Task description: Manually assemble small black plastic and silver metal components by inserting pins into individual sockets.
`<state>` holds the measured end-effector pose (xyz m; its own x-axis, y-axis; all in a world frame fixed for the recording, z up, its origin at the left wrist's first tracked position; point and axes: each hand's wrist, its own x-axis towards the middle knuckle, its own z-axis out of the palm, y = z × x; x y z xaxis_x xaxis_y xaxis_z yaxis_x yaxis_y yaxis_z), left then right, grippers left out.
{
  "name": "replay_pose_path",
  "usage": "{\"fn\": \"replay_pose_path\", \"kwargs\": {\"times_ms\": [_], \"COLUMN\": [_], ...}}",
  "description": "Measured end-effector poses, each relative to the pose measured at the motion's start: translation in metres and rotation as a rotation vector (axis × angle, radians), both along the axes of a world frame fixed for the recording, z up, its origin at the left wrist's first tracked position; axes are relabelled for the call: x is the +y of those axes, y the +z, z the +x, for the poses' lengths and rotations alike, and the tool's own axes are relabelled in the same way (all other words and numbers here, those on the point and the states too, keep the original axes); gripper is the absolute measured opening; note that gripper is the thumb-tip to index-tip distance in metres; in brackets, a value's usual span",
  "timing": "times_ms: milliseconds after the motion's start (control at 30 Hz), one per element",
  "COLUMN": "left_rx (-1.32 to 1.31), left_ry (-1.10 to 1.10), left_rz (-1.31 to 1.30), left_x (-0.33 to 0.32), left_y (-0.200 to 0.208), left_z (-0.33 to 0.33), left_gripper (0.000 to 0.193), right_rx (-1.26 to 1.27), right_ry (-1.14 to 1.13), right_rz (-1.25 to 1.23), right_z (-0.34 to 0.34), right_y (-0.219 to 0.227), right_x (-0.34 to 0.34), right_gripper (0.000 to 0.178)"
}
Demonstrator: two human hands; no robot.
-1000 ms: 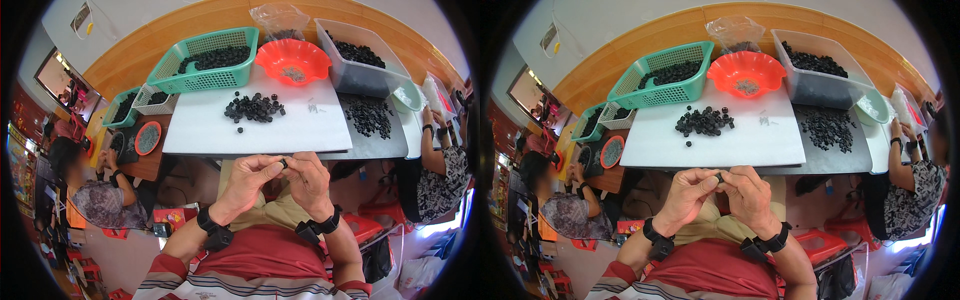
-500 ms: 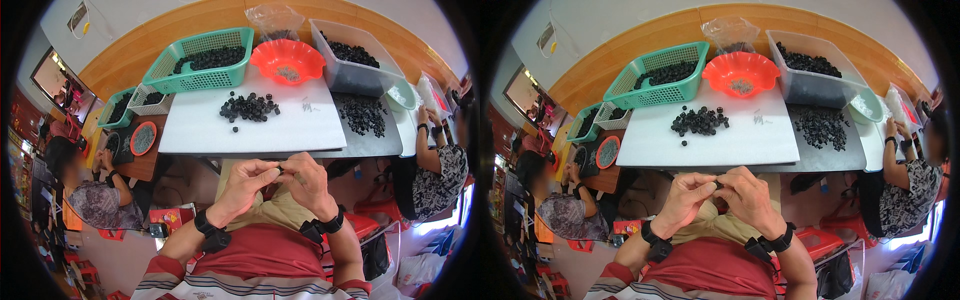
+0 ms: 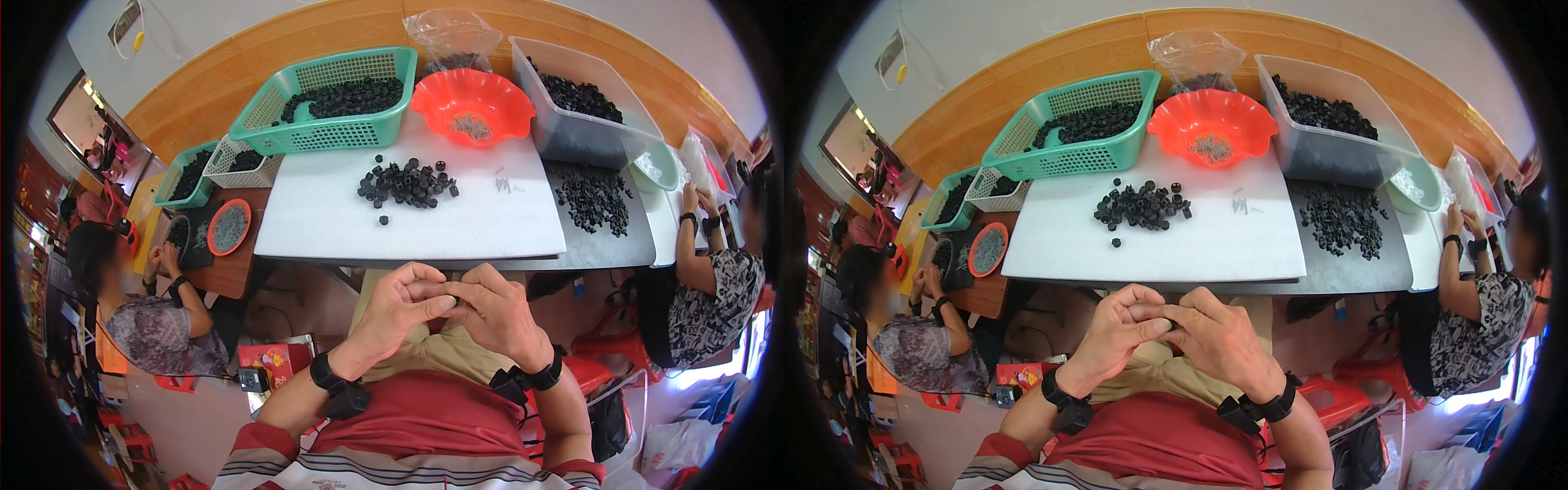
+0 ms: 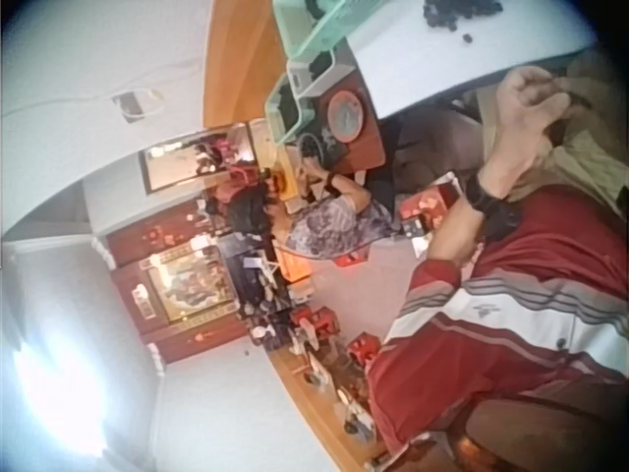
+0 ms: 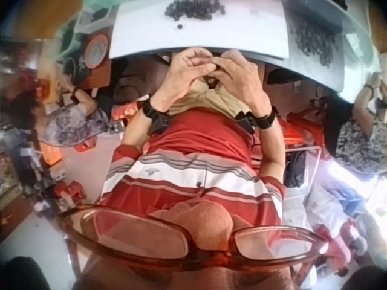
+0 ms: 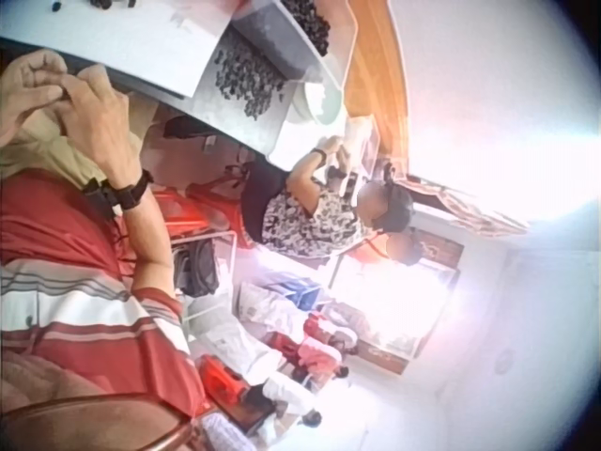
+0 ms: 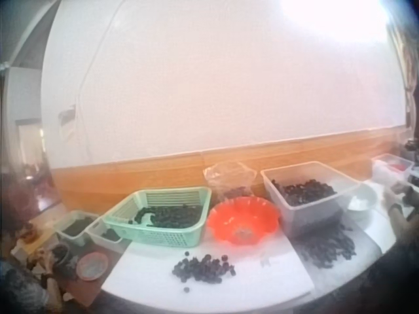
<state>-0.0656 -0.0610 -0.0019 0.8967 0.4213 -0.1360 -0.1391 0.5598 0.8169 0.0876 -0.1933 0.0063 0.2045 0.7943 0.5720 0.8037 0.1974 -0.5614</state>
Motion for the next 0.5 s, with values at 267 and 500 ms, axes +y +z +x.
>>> {"fn": "replay_pose_path", "kwargs": {"times_ms": [267, 500], "left_rx": [0.120, 0.126], "left_ry": [-0.061, -0.089], "left_rz": [0.178, 0.178], "left_x": [0.013, 0.018], "left_y": [0.003, -0.005], "left_z": [0.006, 0.012], "left_gripper": [0.027, 0.028], "right_rx": [0.013, -0.010], "right_ry": [0.006, 0.034], "right_rz": [0.051, 0.050], "right_z": [0.008, 0.017], "right_y": [-0.005, -0.010], "right_x": [0.011, 0.017], "right_gripper": [0.024, 0.026]}}
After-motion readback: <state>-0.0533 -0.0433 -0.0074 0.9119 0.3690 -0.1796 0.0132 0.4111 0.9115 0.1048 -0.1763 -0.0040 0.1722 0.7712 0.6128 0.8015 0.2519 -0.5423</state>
